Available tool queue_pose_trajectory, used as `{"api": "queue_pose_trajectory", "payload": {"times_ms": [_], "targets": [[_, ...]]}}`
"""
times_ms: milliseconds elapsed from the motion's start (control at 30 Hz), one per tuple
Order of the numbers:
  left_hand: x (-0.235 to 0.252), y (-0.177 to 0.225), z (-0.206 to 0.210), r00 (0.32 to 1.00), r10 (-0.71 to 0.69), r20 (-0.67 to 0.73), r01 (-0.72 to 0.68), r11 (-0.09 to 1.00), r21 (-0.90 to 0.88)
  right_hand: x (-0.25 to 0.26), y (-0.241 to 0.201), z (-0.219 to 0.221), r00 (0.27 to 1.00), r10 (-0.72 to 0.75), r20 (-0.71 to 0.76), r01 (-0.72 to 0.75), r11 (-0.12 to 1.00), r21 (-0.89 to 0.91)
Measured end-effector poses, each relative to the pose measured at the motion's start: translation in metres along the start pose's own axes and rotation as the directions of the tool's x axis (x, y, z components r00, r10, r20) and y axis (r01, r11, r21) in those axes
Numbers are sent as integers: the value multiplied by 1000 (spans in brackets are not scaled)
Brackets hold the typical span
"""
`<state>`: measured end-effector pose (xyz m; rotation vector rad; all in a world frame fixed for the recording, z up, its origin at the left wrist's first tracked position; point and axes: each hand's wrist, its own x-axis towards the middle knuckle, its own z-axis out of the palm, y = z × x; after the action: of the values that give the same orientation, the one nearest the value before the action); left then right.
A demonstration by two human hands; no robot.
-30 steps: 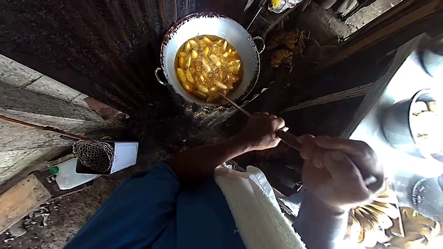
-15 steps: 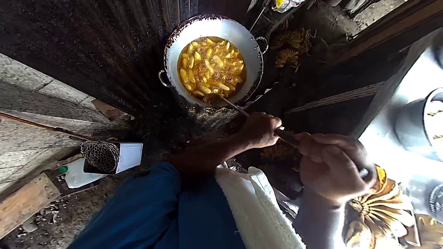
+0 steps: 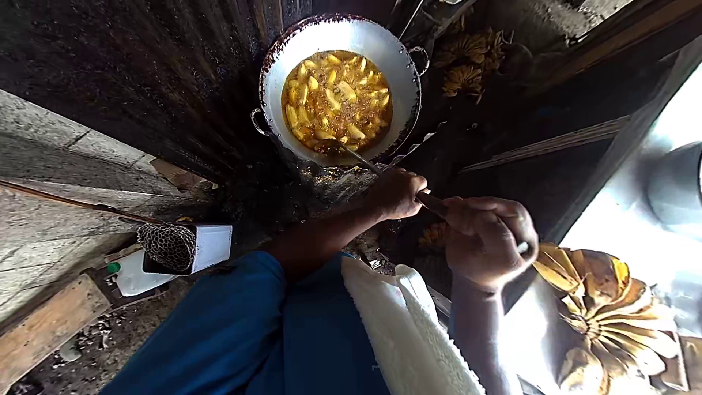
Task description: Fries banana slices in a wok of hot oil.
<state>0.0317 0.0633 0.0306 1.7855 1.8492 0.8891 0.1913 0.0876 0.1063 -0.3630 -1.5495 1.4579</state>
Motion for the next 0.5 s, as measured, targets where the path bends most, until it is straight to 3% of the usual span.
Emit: {"api": "queue_pose_trajectory", "payload": {"times_ms": [100,200,400,500], "targets": [[-2,24,9,997,18,-70,-19,1000,-5,0,-28,-14,999,28,-21,-28,999,-17],[-1,49,-11,999,-34,33,34,999,3,0,-40,-18,998,33,-47,-33,999,-4],[7,-7,-2,990,-48,130,41,997,60,-4,23,-6,995,22,-98,-16,998,57],[8,-11,-1,987,-68,144,57,995,80,-4,30,-9,994,31,-105,-20,995,102]]}}
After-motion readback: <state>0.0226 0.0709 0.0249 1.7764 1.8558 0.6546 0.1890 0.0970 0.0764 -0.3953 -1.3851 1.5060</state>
